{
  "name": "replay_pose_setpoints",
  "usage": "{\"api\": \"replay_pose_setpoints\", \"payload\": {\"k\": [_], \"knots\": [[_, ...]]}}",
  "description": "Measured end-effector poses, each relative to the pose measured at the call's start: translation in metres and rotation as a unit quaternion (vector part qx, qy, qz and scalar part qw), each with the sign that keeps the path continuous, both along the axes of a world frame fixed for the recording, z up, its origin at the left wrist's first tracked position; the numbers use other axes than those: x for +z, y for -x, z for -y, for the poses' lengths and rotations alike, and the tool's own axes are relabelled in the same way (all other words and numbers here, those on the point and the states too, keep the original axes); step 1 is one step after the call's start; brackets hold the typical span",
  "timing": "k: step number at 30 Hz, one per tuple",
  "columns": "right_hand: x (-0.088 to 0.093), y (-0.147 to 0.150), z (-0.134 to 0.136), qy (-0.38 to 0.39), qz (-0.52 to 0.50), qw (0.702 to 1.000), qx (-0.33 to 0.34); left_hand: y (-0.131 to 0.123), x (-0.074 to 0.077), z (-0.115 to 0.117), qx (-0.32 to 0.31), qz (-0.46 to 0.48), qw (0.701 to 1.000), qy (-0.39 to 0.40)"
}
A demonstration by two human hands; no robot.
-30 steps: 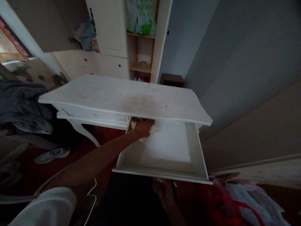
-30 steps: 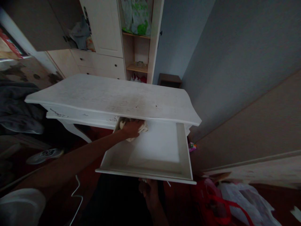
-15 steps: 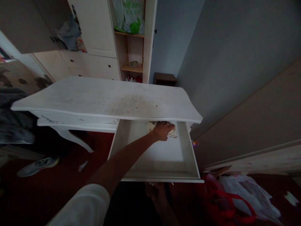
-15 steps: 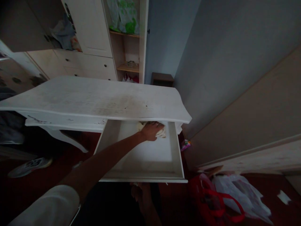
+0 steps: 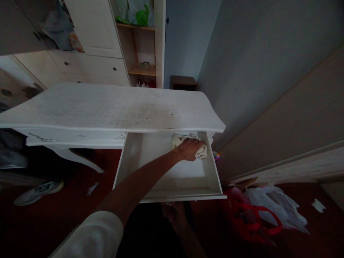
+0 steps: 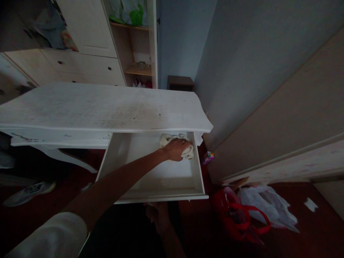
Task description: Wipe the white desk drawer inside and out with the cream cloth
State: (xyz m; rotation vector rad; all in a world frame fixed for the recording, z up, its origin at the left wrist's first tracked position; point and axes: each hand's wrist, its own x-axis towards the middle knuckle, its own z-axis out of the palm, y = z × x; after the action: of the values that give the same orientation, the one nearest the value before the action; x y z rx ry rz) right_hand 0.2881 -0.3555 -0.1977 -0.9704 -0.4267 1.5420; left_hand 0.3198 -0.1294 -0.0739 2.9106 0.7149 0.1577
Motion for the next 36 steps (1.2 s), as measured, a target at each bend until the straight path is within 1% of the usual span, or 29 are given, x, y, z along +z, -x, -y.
{"api": "replay_pose_setpoints", "payload": {"k": [3, 5, 8, 10, 12, 14, 16, 19, 20, 23, 25, 27, 29, 31, 32, 35, 36], "knots": [[0.001, 0.0, 0.0, -0.013, -0.003, 1.0, 0.009, 0.003, 0.001, 0.018, -0.052, -0.013, 0.999, 0.012], [0.001, 0.0, -0.001, -0.014, -0.011, 1.0, 0.007, 0.004, 0.002, 0.031, -0.071, -0.018, 0.996, 0.047], [0.0, 0.0, -0.002, 0.005, -0.023, 1.0, -0.004, 0.003, 0.001, 0.048, -0.079, -0.03, 0.989, 0.119], [-0.001, 0.0, -0.002, 0.016, -0.029, 0.999, -0.006, 0.002, 0.0, 0.057, -0.095, -0.036, 0.98, 0.174], [-0.001, 0.0, -0.001, 0.015, -0.032, 0.999, -0.007, 0.0, -0.001, 0.063, -0.118, -0.038, 0.964, 0.236], [-0.001, 0.0, -0.001, 0.011, -0.027, 0.999, -0.013, 0.0, -0.002, 0.066, -0.128, -0.037, 0.946, 0.297], [-0.001, -0.001, -0.001, 0.012, -0.02, 1.0, -0.015, 0.0, -0.001, 0.065, -0.119, -0.036, 0.918, 0.376], [0.0, -0.001, -0.002, 0.011, -0.014, 1.0, -0.007, 0.008, 0.0, 0.061, -0.094, -0.028, 0.852, 0.515], [0.0, -0.001, -0.002, 0.008, -0.013, 1.0, -0.008, 0.013, 0.001, 0.06, -0.085, -0.024, 0.831, 0.549], [-0.001, 0.0, -0.001, 0.001, -0.018, 1.0, -0.019, 0.035, 0.004, 0.06, -0.041, -0.013, 0.796, 0.604], [0.0, 0.0, -0.001, 0.005, -0.024, 0.999, -0.023, 0.053, 0.005, 0.064, 0.006, -0.003, 0.776, 0.631], [0.002, 0.0, -0.002, 0.007, -0.026, 0.999, -0.022, 0.071, 0.006, 0.068, 0.06, 0.018, 0.763, 0.644], [0.005, 0.0, -0.002, 0.005, -0.027, 0.999, -0.017, 0.087, 0.006, 0.073, 0.099, 0.044, 0.76, 0.641], [0.007, -0.001, -0.003, 0.004, -0.026, 1.0, -0.008, 0.102, 0.008, 0.078, 0.125, 0.06, 0.774, 0.617], [0.007, -0.002, -0.003, 0.005, -0.024, 1.0, -0.004, 0.11, 0.009, 0.081, 0.139, 0.057, 0.792, 0.591], [0.004, -0.003, -0.003, 0.013, -0.017, 1.0, 0.0, 0.135, 0.014, 0.086, 0.198, 0.012, 0.86, 0.47], [0.002, -0.004, -0.002, 0.016, -0.015, 1.0, -0.001, 0.145, 0.016, 0.088, 0.218, -0.004, 0.873, 0.436]]}}
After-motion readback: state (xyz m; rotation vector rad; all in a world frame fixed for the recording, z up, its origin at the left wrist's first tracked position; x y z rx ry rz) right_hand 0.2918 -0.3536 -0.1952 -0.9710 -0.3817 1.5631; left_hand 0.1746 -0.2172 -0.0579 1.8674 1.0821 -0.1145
